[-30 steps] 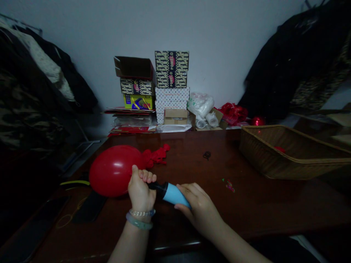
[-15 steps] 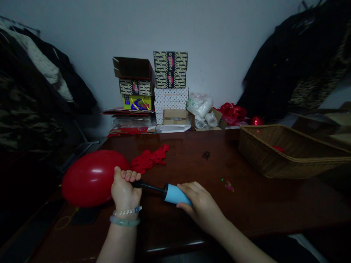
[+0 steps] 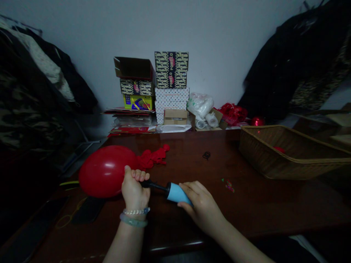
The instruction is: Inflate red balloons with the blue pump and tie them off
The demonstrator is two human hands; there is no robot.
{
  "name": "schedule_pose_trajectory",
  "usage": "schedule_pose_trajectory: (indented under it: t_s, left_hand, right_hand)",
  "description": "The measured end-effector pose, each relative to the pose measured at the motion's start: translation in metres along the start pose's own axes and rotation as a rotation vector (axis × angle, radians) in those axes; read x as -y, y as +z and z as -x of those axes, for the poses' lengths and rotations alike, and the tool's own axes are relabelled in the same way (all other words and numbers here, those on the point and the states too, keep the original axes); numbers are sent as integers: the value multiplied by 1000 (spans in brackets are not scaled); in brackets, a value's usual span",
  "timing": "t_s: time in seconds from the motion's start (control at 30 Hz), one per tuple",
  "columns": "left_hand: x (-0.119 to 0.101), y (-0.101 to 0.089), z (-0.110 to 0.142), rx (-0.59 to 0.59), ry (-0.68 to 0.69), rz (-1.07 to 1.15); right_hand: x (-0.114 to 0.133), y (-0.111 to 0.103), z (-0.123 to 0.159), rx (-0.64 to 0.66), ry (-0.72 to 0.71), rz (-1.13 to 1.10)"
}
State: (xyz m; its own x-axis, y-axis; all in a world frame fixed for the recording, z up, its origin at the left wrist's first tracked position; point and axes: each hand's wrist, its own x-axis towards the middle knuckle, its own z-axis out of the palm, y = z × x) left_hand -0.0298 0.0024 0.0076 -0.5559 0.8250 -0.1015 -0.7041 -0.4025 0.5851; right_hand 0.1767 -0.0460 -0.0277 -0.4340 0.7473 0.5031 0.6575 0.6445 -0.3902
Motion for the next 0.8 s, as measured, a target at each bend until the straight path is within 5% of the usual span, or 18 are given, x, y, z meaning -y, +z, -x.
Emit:
schedule_pose_trajectory:
  t_s: [0.4,0.8]
  left_hand:
    - [17,2,16,62,-48,-53]
    - [2,1,8,42,-28,-48]
  right_hand:
    - [6,9,0,-28,-16,-26]
    - [0,6,0,12,-18,-52]
